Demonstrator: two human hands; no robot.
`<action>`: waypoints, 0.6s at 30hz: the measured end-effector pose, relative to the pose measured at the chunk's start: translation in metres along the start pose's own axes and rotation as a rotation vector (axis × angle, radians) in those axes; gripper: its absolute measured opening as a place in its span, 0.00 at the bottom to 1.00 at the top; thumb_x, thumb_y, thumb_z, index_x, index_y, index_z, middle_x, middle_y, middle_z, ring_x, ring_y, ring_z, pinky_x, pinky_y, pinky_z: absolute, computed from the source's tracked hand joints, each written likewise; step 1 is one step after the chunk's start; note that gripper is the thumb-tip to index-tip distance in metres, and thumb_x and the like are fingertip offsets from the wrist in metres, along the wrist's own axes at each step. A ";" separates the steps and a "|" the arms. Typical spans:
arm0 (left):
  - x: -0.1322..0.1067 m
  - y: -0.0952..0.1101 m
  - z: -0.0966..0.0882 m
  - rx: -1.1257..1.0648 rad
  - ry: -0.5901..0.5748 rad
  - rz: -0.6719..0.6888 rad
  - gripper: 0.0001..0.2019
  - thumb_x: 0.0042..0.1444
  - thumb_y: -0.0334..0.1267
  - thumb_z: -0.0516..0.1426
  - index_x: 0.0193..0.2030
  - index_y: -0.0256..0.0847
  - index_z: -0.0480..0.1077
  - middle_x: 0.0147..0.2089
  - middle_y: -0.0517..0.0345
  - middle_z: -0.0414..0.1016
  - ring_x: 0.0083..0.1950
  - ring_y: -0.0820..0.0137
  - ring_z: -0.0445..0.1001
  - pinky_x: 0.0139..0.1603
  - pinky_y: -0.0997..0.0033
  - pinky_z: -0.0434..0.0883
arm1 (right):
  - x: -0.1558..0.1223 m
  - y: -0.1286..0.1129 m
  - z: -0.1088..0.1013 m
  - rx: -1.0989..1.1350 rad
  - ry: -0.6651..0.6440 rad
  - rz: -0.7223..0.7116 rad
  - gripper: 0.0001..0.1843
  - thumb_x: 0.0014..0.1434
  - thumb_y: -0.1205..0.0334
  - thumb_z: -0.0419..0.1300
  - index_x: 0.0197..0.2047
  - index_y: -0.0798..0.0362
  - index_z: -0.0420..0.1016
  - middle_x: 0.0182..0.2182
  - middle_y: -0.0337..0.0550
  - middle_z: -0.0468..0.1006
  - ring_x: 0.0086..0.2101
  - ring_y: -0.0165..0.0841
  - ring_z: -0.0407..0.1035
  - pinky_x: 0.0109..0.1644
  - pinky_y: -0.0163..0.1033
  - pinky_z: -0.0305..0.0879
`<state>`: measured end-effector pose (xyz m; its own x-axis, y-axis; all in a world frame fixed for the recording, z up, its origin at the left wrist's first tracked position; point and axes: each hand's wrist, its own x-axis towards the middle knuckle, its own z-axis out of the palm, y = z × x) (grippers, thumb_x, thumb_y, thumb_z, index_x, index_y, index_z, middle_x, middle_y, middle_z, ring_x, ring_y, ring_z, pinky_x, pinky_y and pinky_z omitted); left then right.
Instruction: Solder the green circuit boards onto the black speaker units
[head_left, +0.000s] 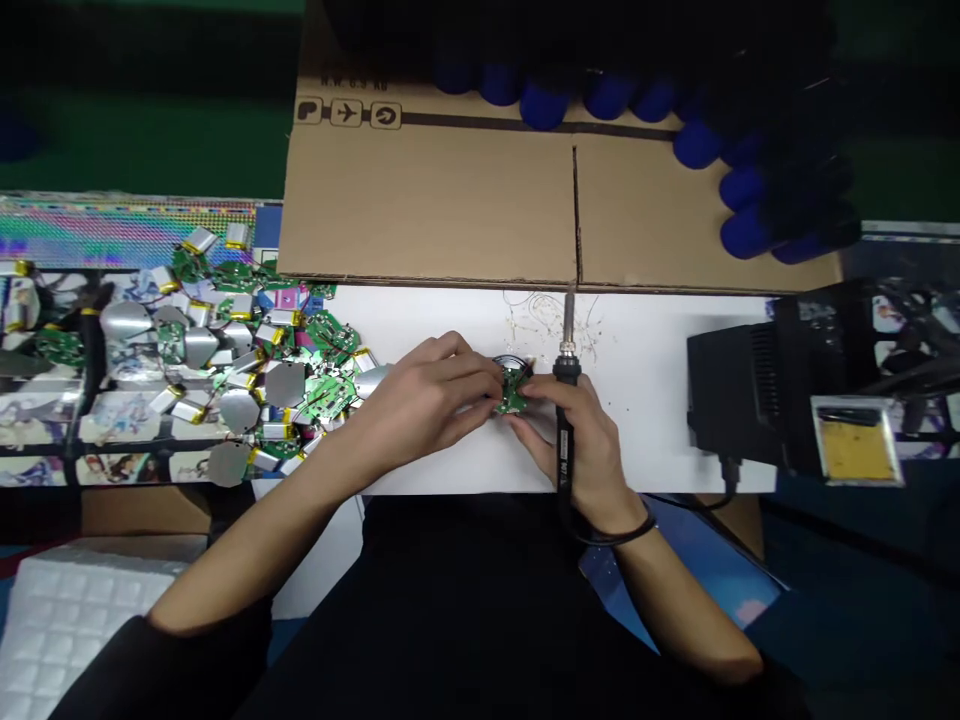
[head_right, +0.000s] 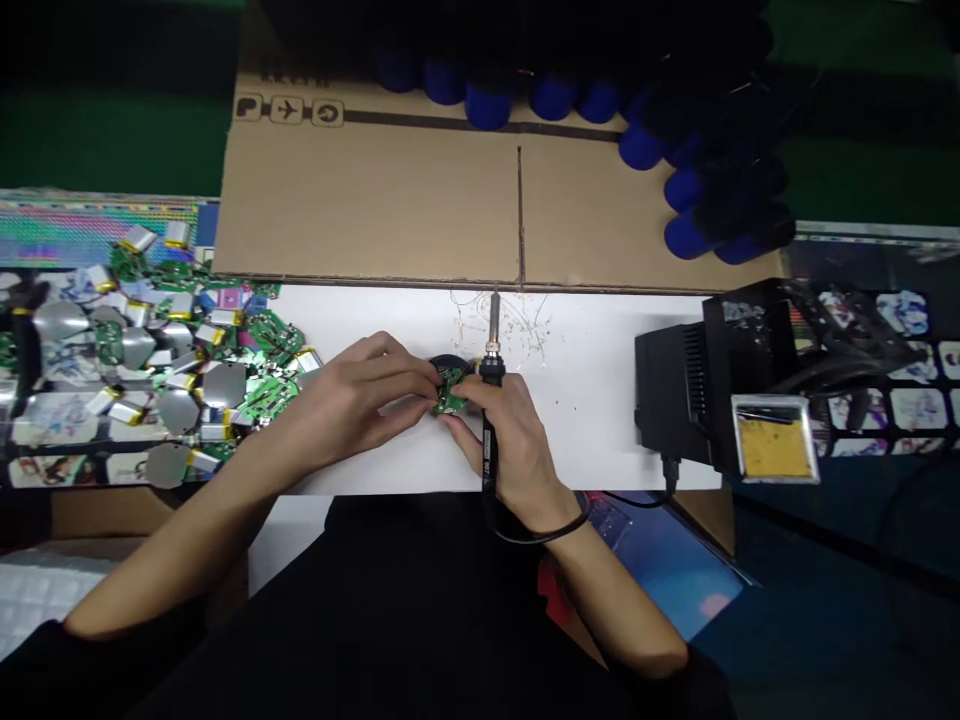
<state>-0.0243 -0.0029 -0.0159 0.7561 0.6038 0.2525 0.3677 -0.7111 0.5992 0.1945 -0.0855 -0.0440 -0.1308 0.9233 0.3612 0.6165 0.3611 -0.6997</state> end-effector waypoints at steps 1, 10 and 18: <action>0.000 0.001 0.001 0.060 0.017 0.019 0.07 0.73 0.35 0.59 0.48 0.38 0.79 0.53 0.53 0.85 0.50 0.62 0.74 0.53 0.61 0.74 | 0.004 0.004 -0.004 0.011 -0.026 -0.016 0.21 0.66 0.67 0.69 0.59 0.44 0.71 0.47 0.45 0.84 0.47 0.43 0.79 0.49 0.50 0.79; 0.008 0.003 -0.001 0.319 -0.020 0.188 0.06 0.74 0.34 0.58 0.51 0.39 0.77 0.56 0.55 0.84 0.56 0.59 0.75 0.49 0.60 0.72 | 0.019 0.016 -0.028 0.123 -0.158 -0.022 0.17 0.68 0.66 0.67 0.57 0.45 0.73 0.50 0.46 0.84 0.51 0.42 0.79 0.55 0.50 0.78; 0.016 0.009 -0.009 0.397 -0.127 0.179 0.08 0.74 0.32 0.56 0.45 0.38 0.77 0.52 0.53 0.84 0.52 0.59 0.77 0.48 0.61 0.74 | -0.014 -0.003 -0.046 0.486 0.266 0.263 0.19 0.70 0.47 0.62 0.59 0.46 0.72 0.33 0.37 0.75 0.26 0.31 0.70 0.26 0.38 0.69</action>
<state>-0.0136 0.0036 0.0005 0.8780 0.4272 0.2159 0.3854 -0.8984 0.2104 0.2300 -0.1054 -0.0187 0.2147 0.9476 0.2364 0.1693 0.2023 -0.9646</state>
